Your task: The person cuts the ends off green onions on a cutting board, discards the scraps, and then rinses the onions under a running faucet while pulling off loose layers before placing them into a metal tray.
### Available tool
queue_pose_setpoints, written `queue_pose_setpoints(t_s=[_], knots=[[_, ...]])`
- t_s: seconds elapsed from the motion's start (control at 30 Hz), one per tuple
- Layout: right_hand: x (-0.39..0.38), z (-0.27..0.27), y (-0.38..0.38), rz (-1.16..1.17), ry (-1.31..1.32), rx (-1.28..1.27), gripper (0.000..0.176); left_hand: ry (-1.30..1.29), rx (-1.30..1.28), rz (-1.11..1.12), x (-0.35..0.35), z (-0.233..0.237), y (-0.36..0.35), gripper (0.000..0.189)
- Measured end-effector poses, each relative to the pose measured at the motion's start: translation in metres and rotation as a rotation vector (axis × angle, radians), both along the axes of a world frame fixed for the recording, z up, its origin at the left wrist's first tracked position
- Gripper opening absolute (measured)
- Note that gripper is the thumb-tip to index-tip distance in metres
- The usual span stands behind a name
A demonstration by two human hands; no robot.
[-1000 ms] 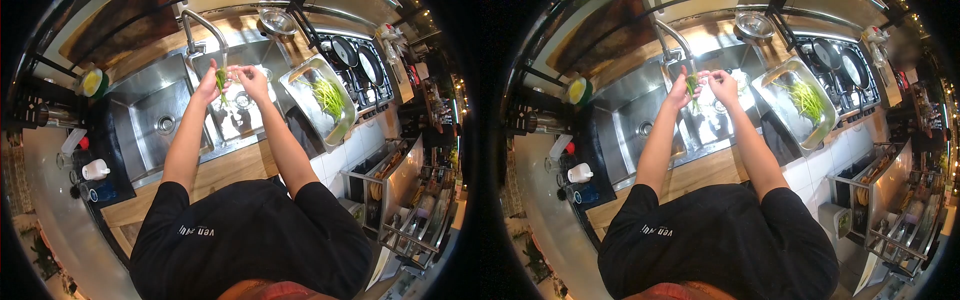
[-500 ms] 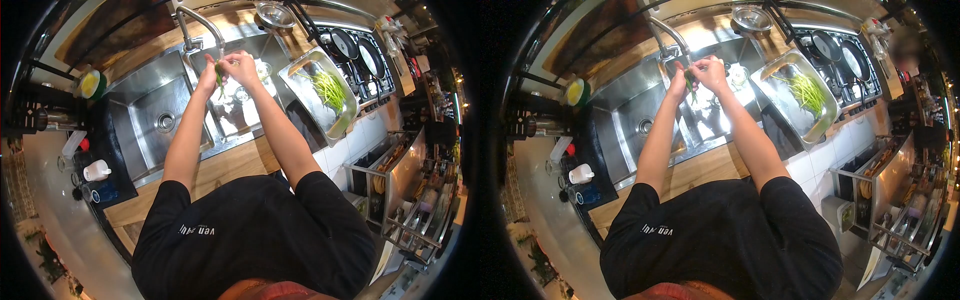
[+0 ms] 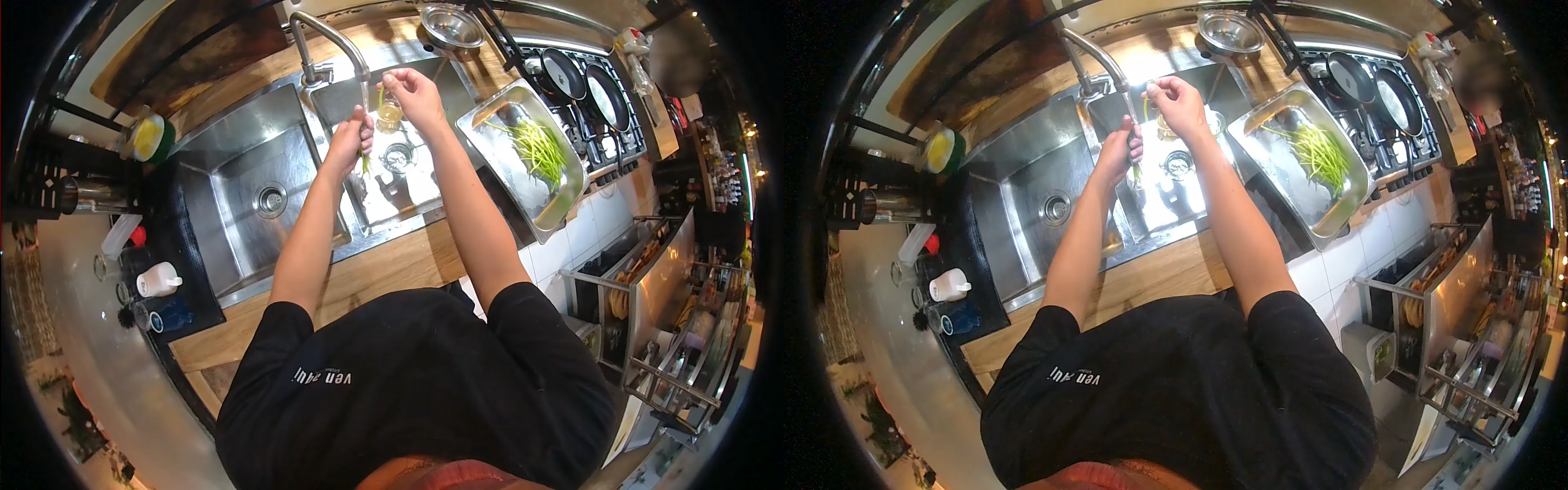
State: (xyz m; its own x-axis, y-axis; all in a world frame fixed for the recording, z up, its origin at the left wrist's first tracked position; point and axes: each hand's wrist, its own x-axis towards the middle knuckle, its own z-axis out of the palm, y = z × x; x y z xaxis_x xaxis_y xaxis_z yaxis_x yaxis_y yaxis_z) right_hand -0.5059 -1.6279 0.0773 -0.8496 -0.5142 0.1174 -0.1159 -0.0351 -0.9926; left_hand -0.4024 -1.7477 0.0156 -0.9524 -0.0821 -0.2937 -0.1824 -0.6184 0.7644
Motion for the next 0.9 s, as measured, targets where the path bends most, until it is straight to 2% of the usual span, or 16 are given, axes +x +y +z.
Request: queue_pose_setpoints(t_s=[0.13, 0.2, 0.3, 0.5, 0.63, 0.73, 0.8, 0.87, 0.9], knots=[[0.005, 0.003, 0.007, -0.047, -0.073, -0.016, 0.019, 0.055, 0.200, 0.083, -0.007, -0.005, -0.003, 0.037], [0.006, -0.001, 0.011, 0.048, -0.274, -0.106, 0.026, 0.037, 0.017, 0.078, -0.009, -0.001, -0.004, 0.032], [0.007, -0.004, 0.011, 0.080, -0.352, -0.053, 0.028, 0.001, 0.019, 0.117, -0.007, 0.007, 0.000, 0.031], [0.009, -0.008, 0.003, 0.070, -0.284, 0.033, 0.025, 0.037, -0.127, 0.111, 0.002, 0.012, -0.005, 0.021], [0.005, -0.012, 0.004, 0.040, -0.268, -0.046, 0.026, 0.054, -0.193, 0.162, 0.006, 0.016, -0.011, 0.022], [-0.001, -0.007, 0.035, -0.146, -0.265, -0.057, 0.024, 0.057, -0.317, 0.171, 0.004, 0.010, -0.015, 0.020], [-0.007, -0.006, 0.067, -0.360, -0.085, 0.009, 0.019, 0.028, -0.243, 0.183, 0.001, 0.008, -0.017, 0.019], [-0.016, -0.004, 0.117, -0.505, 0.003, -0.069, 0.020, 0.051, -0.160, 0.118, -0.005, -0.004, -0.020, 0.023], [-0.029, -0.008, 0.146, -0.502, -0.177, -0.176, 0.023, 0.011, 0.005, 0.124, -0.009, -0.004, -0.019, 0.027]])
